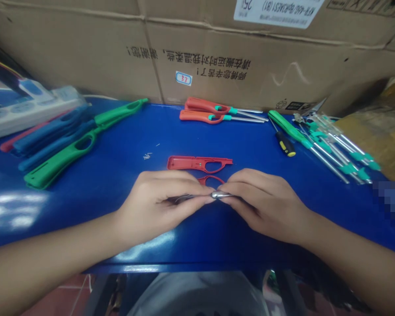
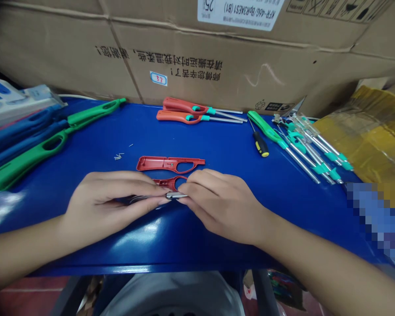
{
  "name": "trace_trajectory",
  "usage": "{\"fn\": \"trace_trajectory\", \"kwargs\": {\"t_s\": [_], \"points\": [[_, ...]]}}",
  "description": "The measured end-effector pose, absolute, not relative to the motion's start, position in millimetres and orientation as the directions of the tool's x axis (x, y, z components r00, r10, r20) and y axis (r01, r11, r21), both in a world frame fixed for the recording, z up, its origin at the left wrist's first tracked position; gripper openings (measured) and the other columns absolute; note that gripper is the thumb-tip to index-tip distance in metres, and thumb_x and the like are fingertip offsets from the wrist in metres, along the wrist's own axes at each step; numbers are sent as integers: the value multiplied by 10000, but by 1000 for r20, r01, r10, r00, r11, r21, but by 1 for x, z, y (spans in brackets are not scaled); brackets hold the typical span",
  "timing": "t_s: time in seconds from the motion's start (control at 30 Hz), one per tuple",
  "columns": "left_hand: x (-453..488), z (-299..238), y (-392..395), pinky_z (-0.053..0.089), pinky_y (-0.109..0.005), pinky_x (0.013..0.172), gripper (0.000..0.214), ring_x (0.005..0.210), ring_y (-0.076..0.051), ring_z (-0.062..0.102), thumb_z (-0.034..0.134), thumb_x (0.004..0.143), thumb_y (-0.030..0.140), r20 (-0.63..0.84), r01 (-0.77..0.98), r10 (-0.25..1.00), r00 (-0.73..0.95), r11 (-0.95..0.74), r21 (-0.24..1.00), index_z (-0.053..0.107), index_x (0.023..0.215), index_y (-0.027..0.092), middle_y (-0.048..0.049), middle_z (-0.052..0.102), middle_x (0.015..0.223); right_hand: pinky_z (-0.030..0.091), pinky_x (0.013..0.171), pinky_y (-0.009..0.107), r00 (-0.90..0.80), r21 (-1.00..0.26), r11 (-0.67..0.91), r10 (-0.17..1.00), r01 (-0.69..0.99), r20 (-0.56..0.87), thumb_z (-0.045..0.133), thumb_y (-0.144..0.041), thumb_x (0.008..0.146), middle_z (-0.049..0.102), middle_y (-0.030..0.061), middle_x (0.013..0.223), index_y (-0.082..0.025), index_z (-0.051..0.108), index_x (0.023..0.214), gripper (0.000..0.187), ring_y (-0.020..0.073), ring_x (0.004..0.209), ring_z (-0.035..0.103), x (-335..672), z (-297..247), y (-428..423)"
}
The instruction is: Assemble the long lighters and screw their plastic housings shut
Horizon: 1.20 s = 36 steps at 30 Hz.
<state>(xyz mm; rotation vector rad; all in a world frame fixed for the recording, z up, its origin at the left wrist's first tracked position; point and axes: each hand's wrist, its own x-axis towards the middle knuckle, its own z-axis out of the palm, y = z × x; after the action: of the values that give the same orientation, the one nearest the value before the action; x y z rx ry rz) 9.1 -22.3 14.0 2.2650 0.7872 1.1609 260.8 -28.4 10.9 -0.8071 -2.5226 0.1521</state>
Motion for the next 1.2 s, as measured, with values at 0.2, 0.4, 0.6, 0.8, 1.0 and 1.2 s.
{"fn": "trace_trajectory", "kwargs": {"t_s": [0.2,0.4,0.6,0.8,1.0,1.2], "points": [[7,11,-23,620,-176,797,155,819,-127,781,788,866,110,571,249,631,524,-755,606,786,996,194,-12,817,921,500,729,260,-674,-528,682,695,506,251,545,-223,1026,700,39,1010,-201,599,1096,91,146,867,644,255,17,-32],[5,7,-24,620,-222,811,131,836,-149,780,756,894,141,615,241,507,604,-852,466,765,1003,212,-31,814,949,427,612,222,-639,-708,530,756,467,144,640,-291,984,645,-28,755,-192,663,905,128,92,650,567,249,22,-36],[9,10,-25,588,-183,628,631,635,-87,644,857,767,206,396,236,739,545,-588,773,651,1364,217,-36,781,992,409,610,267,-577,-590,643,745,488,334,665,-275,954,620,-11,669,-190,651,798,178,120,629,520,251,23,-30],[7,17,-13,605,-219,536,397,611,-142,698,553,1032,418,-57,107,820,569,-5,994,722,1244,127,-118,791,920,408,612,320,-535,-343,723,681,600,500,698,-260,906,641,13,699,-202,633,829,116,154,640,517,261,31,-23],[5,20,-9,559,-202,468,399,513,-128,646,522,1050,389,-166,54,737,656,173,983,797,949,118,-106,766,736,440,637,357,-503,-239,739,623,630,599,692,-270,911,661,27,732,-227,617,871,95,182,663,562,266,31,-23],[1,20,-3,568,-198,486,240,566,-130,683,607,993,195,-97,-58,784,613,167,984,799,1133,165,-115,807,891,433,620,372,-556,-150,758,583,634,592,697,-287,890,654,32,720,-228,626,854,98,198,647,563,272,29,-17]]}}
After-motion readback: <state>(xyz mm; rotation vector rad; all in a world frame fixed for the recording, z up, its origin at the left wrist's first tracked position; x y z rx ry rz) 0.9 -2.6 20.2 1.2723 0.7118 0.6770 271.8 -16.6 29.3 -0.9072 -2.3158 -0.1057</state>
